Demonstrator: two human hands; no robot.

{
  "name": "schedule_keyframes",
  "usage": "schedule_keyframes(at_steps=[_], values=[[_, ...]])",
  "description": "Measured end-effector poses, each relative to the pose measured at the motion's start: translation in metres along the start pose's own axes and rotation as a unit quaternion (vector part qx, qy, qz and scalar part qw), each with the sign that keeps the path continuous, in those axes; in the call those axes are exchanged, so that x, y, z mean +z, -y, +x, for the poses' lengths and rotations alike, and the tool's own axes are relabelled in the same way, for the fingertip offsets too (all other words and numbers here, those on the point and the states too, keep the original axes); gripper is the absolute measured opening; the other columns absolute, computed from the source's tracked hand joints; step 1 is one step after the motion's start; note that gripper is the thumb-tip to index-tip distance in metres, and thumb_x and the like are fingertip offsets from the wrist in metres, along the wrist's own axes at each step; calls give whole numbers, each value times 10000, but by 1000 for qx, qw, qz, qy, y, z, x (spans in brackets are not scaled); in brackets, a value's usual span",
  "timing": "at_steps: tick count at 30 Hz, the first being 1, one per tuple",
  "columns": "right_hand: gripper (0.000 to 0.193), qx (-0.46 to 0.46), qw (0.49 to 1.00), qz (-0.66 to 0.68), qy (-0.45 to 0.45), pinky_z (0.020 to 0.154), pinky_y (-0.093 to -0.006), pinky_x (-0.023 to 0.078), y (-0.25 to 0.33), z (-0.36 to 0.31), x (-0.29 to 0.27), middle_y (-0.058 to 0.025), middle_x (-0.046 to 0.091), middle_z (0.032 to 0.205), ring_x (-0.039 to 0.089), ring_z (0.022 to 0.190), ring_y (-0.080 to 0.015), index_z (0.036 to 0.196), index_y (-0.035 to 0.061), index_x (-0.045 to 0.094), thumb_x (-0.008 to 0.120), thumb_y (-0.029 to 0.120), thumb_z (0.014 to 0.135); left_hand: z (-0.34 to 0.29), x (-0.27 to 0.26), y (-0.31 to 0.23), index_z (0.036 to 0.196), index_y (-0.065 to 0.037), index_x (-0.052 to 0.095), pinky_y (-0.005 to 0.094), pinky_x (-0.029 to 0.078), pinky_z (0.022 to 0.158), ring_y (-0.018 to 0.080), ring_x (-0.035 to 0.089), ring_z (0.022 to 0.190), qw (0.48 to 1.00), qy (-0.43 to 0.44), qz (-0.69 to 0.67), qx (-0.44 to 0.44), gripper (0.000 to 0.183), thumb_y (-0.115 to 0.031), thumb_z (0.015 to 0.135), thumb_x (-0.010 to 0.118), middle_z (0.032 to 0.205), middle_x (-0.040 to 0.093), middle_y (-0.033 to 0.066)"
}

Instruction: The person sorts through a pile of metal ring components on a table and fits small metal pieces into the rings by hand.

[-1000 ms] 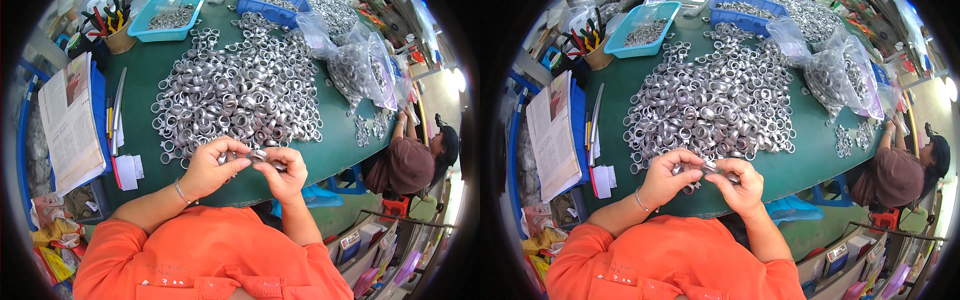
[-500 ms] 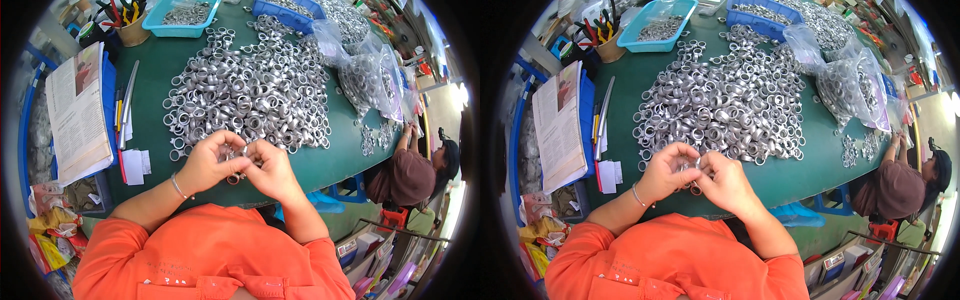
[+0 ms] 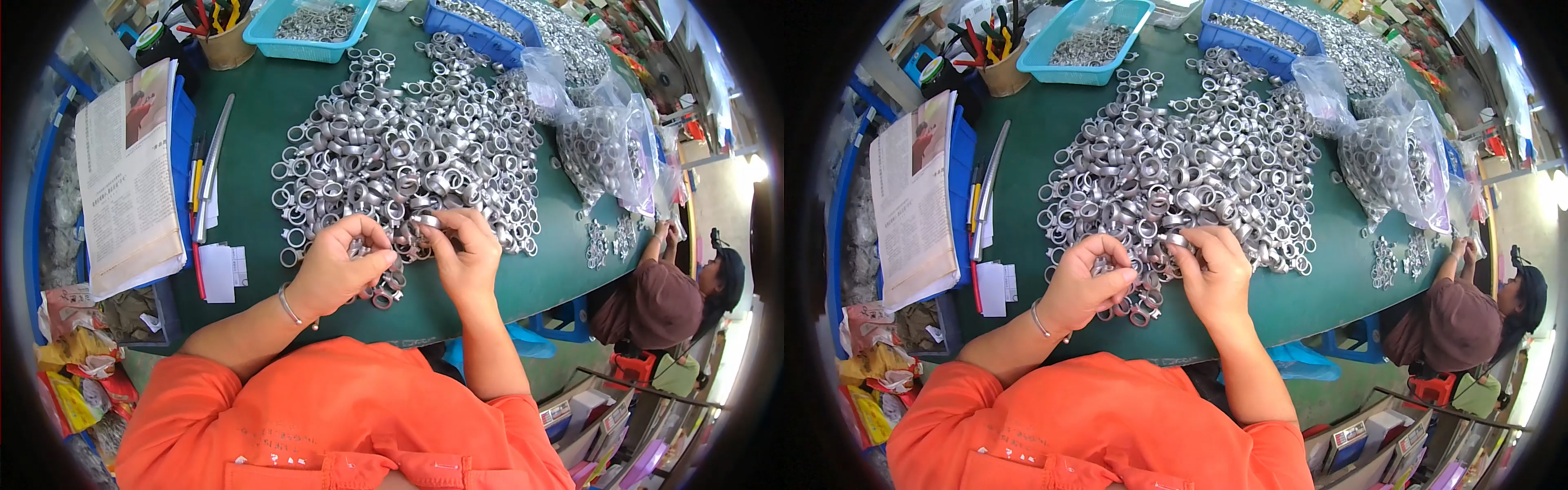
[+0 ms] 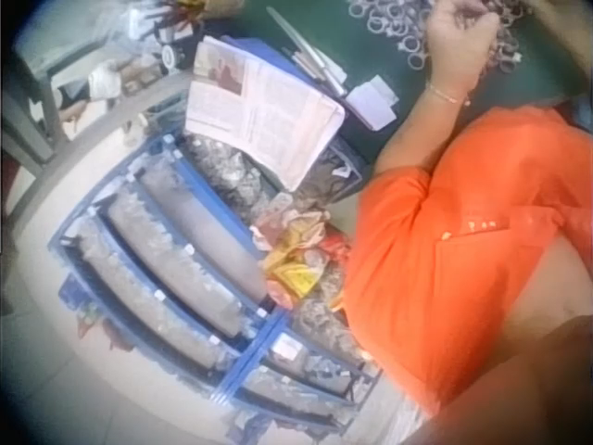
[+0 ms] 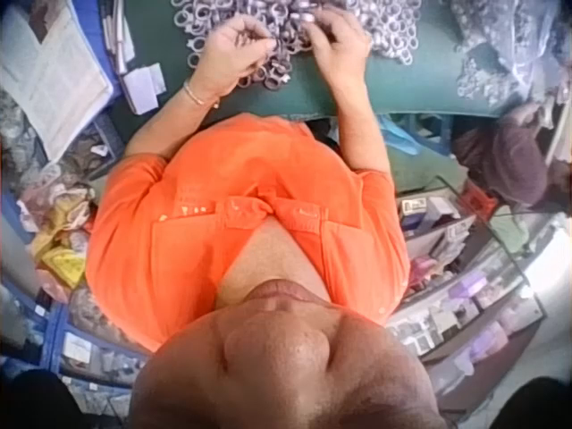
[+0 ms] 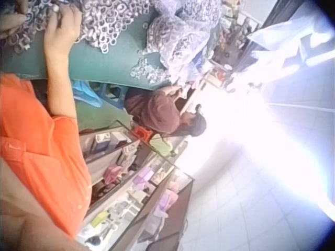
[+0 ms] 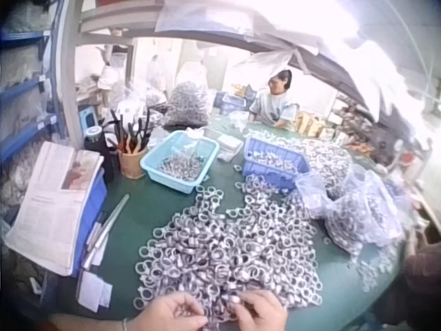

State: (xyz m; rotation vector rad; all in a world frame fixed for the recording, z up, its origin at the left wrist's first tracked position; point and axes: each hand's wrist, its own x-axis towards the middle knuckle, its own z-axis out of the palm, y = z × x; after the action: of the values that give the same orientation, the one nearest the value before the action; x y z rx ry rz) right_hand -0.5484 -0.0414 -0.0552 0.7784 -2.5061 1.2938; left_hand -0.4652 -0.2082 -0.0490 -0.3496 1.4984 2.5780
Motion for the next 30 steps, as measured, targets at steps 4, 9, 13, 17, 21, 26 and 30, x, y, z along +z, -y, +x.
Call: schedule_keyframes(at_steps=[4, 9, 13, 17, 21, 26, 30], values=[[165, 144, 964, 216, 51, 524, -214, 453, 13, -6, -10, -66, 639, 813, 572, 609, -109, 923, -8, 659, 698, 60, 778, 0, 8, -3, 922, -35, 550, 167, 431, 441, 25, 507, 551, 989, -7, 126, 75, 182, -33, 785, 669, 772, 552, 6], [202, 317, 802, 471, 188, 431, -184, 353, 20, -8, -23, -75, 634, 724, 520, 503, -88, 984, -28, 634, 581, 143, 891, -1, 13, -3, 996, -36, 576, 180, 449, 516, 39, 517, 637, 979, 8, 161, 125, 281, -38, 749, 710, 790, 543, -3], [216, 361, 738, 509, 257, 378, -199, 310, 15, -10, -28, -92, 621, 655, 510, 439, -113, 893, -39, 620, 470, 117, 889, 0, 12, -4, 1079, -40, 590, 207, 454, 612, 63, 513, 677, 944, 43, 256, 201, 404, -39, 706, 746, 802, 533, 1], [230, 371, 726, 490, 310, 368, -207, 314, 19, -11, -27, -95, 606, 616, 510, 424, -113, 809, -18, 610, 435, 119, 870, 2, 7, 3, 1036, -42, 621, 217, 444, 635, 69, 514, 677, 931, 60, 275, 231, 381, -48, 684, 767, 816, 531, 8], [219, 332, 835, 332, 287, 398, -235, 366, 28, -6, -25, -69, 598, 600, 506, 433, -104, 773, -16, 598, 485, 138, 880, -1, 8, 3, 895, -27, 623, 219, 459, 610, 81, 551, 697, 948, 25, 226, 221, 258, -41, 681, 768, 856, 566, 37], [134, -48, 994, -94, -6, 564, -378, 470, 16, 28, -3, -107, 593, 789, 587, 658, -287, 869, 27, 617, 666, 110, 776, -2, 9, -4, 793, -19, 607, 247, 466, 582, 152, 581, 678, 892, -50, 333, 301, 175, 17, 674, 731, 803, 588, 68], [170, -91, 983, -160, -20, 571, -372, 485, 3, 40, -2, -87, 580, 844, 596, 667, -284, 899, 45, 633, 688, 113, 752, -1, 11, -4, 801, -15, 603, 240, 468, 554, 141, 581, 649, 876, -57, 345, 331, 184, 42, 670, 719, 805, 584, 68]])
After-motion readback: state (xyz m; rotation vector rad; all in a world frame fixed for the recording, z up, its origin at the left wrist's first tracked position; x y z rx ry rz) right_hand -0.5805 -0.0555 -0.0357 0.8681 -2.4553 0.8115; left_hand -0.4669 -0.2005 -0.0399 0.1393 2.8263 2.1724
